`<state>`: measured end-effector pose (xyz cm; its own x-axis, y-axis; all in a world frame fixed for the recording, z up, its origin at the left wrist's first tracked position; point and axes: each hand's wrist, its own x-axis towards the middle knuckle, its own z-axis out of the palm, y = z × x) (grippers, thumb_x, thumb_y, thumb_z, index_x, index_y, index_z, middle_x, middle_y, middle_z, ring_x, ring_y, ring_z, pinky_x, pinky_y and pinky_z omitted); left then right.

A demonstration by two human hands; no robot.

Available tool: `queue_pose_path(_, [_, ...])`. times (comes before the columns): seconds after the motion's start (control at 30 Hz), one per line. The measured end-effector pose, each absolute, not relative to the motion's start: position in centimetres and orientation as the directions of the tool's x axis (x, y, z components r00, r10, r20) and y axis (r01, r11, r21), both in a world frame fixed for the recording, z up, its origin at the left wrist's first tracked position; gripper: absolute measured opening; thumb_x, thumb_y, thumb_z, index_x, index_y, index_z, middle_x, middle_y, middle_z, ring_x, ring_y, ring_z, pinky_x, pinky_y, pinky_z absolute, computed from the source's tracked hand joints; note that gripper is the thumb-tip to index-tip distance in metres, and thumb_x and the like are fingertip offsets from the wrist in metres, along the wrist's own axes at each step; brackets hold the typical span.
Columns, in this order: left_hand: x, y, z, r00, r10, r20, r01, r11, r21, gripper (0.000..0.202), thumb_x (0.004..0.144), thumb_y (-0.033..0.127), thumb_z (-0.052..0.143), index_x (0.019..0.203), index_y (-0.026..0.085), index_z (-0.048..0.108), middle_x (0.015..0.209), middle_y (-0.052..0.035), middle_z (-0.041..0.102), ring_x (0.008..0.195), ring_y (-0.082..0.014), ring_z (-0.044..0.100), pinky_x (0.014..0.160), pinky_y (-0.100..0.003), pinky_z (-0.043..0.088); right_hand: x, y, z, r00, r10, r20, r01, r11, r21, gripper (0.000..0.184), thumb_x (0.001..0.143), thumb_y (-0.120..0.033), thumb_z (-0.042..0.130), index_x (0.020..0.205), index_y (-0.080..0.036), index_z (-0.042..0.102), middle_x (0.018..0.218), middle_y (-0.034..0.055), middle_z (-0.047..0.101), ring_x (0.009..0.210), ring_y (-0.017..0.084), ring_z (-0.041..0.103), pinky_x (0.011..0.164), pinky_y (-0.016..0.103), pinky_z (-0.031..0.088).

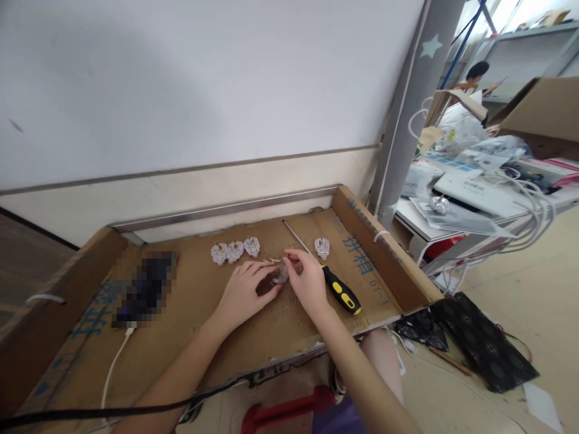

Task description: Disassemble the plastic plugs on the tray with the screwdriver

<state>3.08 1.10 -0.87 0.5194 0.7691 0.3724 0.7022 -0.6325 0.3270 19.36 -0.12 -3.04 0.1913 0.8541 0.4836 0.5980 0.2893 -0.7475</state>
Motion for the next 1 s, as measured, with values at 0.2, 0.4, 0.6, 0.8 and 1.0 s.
queue_pose_path(0.2, [3.5, 0.9, -0.8, 0.528, 0.799, 0.287, 0.743, -0.599, 0.3, 0.029, 0.079, 0.047, 0.058, 0.091, 0.022, 0.064, 0.111, -0.0035, 0.064, 0.104, -0.0236, 0.052, 0.089, -0.039, 0.036, 19.6, -0.3, -2.8, 0.223, 0.876, 0.427, 0.544, 0.252, -0.801, 0.026, 0.083, -0.038, 0.055, 0.086, -0.013, 0.062, 0.084, 0.003, 0.062, 0.078, 0.009, 0.056, 0.072, 0.024, 0.046])
queue_pose_path(0.4, [3.0, 1.1, -0.7, 0.525, 0.806, 0.273, 0.741, -0.591, 0.319, 0.048, 0.075, 0.05, 0.062, 0.115, 0.025, 0.056, 0.121, -0.0038, 0.058, 0.115, -0.0255, 0.046, 0.097, -0.042, 0.032, 19.7, -0.2, -3.0, 0.197, 0.92, 0.339, 0.497, 0.205, -0.843, 0.031, 0.087, -0.04, 0.051, 0.088, -0.01, 0.058, 0.079, 0.0014, 0.059, 0.067, 0.005, 0.053, 0.066, 0.022, 0.047])
queue_pose_path(0.6, [3.0, 1.2, -1.0, 0.504, 0.83, 0.238, 0.733, -0.557, 0.391, 0.046, 0.069, 0.041, 0.069, 0.108, 0.02, 0.056, 0.118, -0.006, 0.059, 0.113, -0.0257, 0.048, 0.097, -0.042, 0.034, 19.3, -0.2, -3.4, 0.089, 0.955, 0.282, 0.504, 0.201, -0.84, 0.03, 0.083, -0.04, 0.056, 0.082, -0.01, 0.058, 0.079, 0.0014, 0.058, 0.075, 0.007, 0.054, 0.075, 0.026, 0.048])
queue_pose_path(0.8, [3.7, 0.8, -0.7, 0.469, 0.84, 0.273, 0.697, -0.542, 0.469, 0.045, 0.067, 0.037, 0.071, 0.104, 0.019, 0.054, 0.104, -0.0048, 0.063, 0.101, -0.0237, 0.054, 0.091, -0.04, 0.04, 19.3, -0.2, -3.2, 0.139, 0.957, 0.253, 0.469, 0.162, -0.868, 0.031, 0.083, -0.041, 0.056, 0.079, -0.01, 0.057, 0.076, 0.0006, 0.056, 0.071, 0.006, 0.051, 0.071, 0.024, 0.046])
queue_pose_path(1.0, [3.8, 0.6, -0.5, 0.398, 0.858, 0.325, 0.681, -0.514, 0.522, 0.048, 0.066, 0.042, 0.074, 0.103, 0.021, 0.054, 0.103, -0.0042, 0.062, 0.099, -0.0226, 0.054, 0.087, -0.038, 0.043, 19.2, -0.3, -2.9, 0.171, 0.957, 0.234, 0.354, 0.163, -0.921, 0.034, 0.083, -0.043, 0.056, 0.079, -0.009, 0.056, 0.074, 0.0001, 0.056, 0.065, 0.005, 0.051, 0.064, 0.021, 0.046])
